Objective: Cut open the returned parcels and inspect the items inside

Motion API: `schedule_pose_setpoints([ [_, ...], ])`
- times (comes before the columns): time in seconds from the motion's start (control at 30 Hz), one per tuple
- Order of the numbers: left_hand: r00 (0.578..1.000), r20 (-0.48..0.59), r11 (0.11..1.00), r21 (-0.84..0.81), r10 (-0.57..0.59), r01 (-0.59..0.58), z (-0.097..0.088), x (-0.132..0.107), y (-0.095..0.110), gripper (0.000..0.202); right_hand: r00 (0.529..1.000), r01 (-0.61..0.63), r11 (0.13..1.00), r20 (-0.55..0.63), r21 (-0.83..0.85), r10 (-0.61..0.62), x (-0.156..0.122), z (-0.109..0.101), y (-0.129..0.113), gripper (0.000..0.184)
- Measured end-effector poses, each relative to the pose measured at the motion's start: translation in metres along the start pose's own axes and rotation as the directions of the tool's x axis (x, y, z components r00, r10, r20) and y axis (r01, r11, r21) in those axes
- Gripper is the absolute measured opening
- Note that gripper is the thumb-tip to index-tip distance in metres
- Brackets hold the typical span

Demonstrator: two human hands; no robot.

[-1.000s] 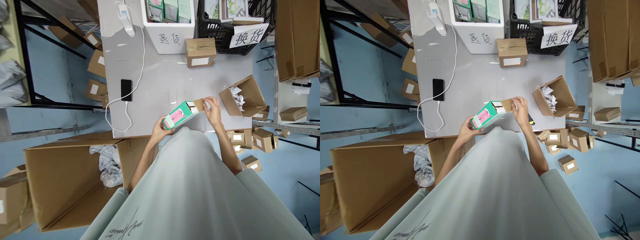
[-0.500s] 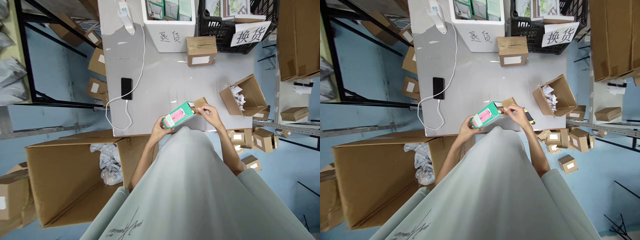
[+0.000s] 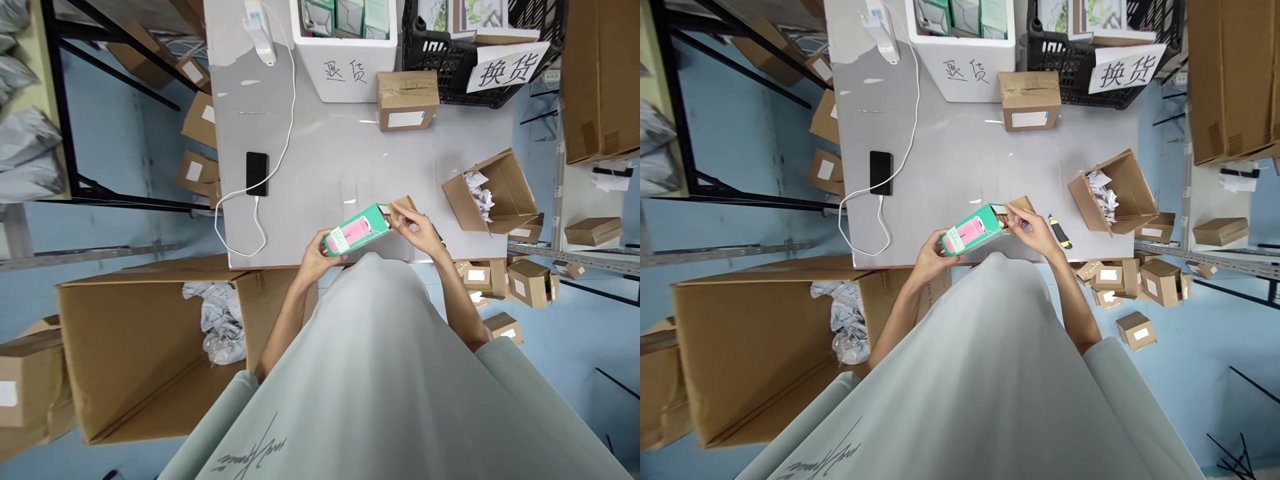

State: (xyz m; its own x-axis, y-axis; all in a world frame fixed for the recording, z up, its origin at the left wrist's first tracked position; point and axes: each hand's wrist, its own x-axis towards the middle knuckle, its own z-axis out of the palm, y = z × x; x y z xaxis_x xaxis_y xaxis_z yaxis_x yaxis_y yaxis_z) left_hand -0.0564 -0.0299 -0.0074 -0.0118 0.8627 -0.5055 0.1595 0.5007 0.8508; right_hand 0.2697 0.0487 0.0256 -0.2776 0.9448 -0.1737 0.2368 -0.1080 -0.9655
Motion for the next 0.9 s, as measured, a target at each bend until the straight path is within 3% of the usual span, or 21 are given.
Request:
schedule_pose_setpoints([
  [0.13,1.0,0.017,1.0,0.018,0.019,-0.02,-0.004,-0.003,0.003,0.08,0.999,0.004,0.999,0.042,0.033,-0.006,0.004,0.002,0.0,0.06],
  [0.3,0.999,0.025,0.997,0.067,0.038,-0.039,-0.005,-0.005,0.005,0.079,1.0,0.019,0.998,-0.012,-0.064,-0.02,0.004,0.004,0.0,0.031],
  [0.5,0.999,0.025,0.997,0.079,0.021,-0.023,-0.002,-0.007,0.005,0.081,0.995,0.1,0.982,0.022,-0.158,-0.098,-0.002,0.007,0.013,0.048],
  [0.67,0.999,0.052,0.997,0.078,0.011,-0.015,-0.001,-0.01,0.008,0.081,0.992,0.101,0.993,0.083,-0.062,-0.096,-0.002,0.002,0.014,0.063],
  [0.8,0.997,0.07,0.995,0.096,0.014,-0.021,-0.005,-0.013,0.012,0.08,0.979,-0.047,0.999,0.2,0.019,0.042,0.003,-0.011,0.009,0.056],
  [0.9,0.996,0.081,0.99,0.137,0.035,-0.046,-0.011,-0.012,0.014,0.078,0.927,-0.242,0.967,0.313,0.076,0.207,0.01,-0.014,0.014,0.046],
])
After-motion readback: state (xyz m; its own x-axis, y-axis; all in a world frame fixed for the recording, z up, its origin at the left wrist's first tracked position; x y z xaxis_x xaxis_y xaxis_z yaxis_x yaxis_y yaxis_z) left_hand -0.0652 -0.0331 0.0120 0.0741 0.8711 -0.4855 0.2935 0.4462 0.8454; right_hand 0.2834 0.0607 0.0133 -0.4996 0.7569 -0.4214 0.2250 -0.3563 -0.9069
